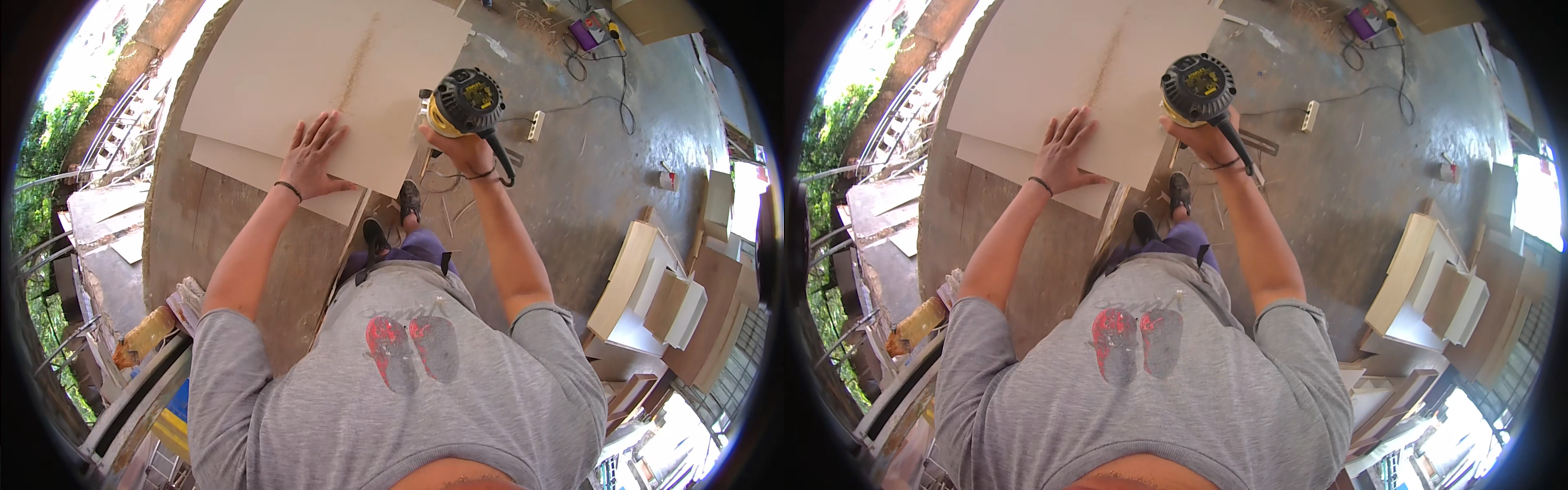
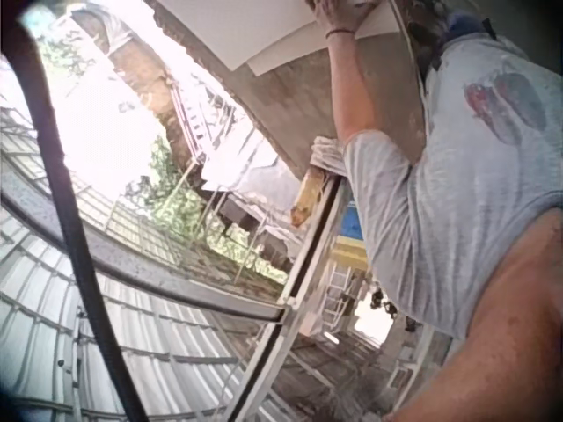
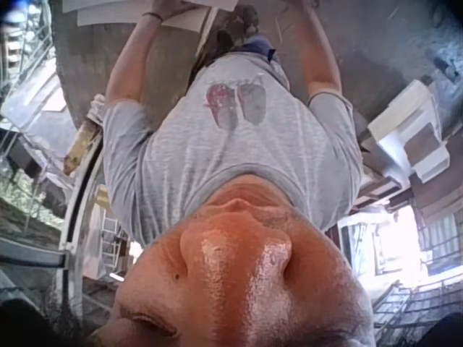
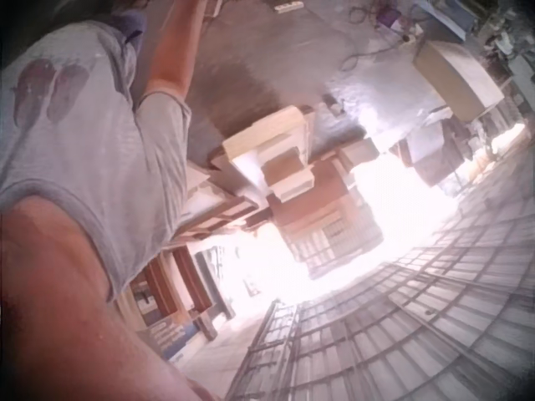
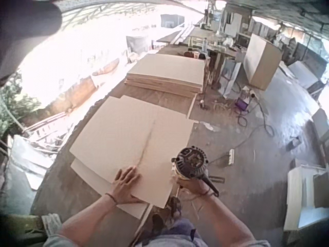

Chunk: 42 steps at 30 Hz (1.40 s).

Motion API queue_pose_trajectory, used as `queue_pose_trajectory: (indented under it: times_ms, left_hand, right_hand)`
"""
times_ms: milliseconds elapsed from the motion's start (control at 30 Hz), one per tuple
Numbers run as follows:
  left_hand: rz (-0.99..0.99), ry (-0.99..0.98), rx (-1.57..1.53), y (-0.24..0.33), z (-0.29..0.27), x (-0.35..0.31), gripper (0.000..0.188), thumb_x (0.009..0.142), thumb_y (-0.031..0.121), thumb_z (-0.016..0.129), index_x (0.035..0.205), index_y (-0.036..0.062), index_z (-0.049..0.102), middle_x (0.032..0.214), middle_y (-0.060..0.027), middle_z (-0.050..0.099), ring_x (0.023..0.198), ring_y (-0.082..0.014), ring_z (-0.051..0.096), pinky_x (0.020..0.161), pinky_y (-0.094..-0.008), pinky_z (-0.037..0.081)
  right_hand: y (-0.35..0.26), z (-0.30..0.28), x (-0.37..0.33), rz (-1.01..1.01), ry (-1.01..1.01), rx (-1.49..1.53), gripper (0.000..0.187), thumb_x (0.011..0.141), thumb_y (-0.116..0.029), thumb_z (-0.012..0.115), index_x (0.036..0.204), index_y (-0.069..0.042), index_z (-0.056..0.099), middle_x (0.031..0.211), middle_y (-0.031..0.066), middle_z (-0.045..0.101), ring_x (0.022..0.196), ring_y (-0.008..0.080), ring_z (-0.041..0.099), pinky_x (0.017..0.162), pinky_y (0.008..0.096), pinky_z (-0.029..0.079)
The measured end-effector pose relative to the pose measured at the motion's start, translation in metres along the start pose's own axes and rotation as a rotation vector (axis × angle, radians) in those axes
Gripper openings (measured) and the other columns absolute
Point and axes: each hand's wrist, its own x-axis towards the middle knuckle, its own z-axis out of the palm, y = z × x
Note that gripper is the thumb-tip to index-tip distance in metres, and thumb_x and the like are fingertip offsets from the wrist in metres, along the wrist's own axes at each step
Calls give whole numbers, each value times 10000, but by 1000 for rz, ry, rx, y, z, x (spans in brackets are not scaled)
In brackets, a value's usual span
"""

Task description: The person uses a hand-held router to trim the edges of wood panels, moves the trimmed panels to a stack, and wipes the sawdust off the surface of a panel.

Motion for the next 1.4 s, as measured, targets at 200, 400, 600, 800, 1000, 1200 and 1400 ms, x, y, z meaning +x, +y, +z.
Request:
queue_pose_trajectory:
  times_ms: [200,400,600,800,1000,1200,1400]
  left_hand:
    - [39,12,-15,-1,-1,-5,1110,596,748,683,1477,178,322,1587,-69,164,1469,-233,112,1191,-501,69]
    - [67,40,-41,-3,1,-4,1107,596,714,709,1474,160,325,1583,-78,177,1467,-244,124,1188,-499,77]
    - [47,22,-44,0,-1,-2,1091,608,692,716,1475,158,324,1584,-69,174,1467,-237,122,1189,-489,79]
    - [49,40,-48,0,0,-2,1070,613,683,719,1469,167,337,1584,-57,176,1466,-225,127,1190,-490,87]
    - [56,68,-56,-1,4,-1,1050,615,673,724,1458,167,356,1579,-51,193,1463,-220,141,1185,-502,95]
    - [76,107,-67,-3,8,-2,1040,615,658,734,1452,168,361,1573,-51,208,1463,-220,145,1183,-506,102]
    - [69,113,-49,-4,8,-2,1039,623,655,731,1456,166,350,1573,-52,207,1464,-221,143,1184,-501,99]
  right_hand:
    - [3,14,-2,-8,21,-14,355,677,-289,820,960,-103,713,917,41,723,842,176,692,780,317,550]
    - [-4,17,-3,35,64,-10,413,667,-322,821,999,-110,699,924,52,719,842,194,693,774,331,557]
    - [-11,22,-7,42,74,-34,429,668,-335,822,1015,-113,701,933,57,719,850,199,694,782,336,559]
    - [-14,24,-10,7,98,-96,424,673,-280,857,986,-50,686,935,47,709,833,138,675,775,302,548]
    - [-24,27,-22,12,97,-125,430,668,-284,860,982,-46,688,933,48,712,822,143,683,768,304,555]
    - [-40,33,-43,50,47,-143,431,671,-270,856,995,-44,683,945,52,708,843,145,677,781,303,550]
    - [-48,40,-62,31,1,-97,396,710,-235,831,1016,-42,668,930,36,685,831,138,642,788,298,531]
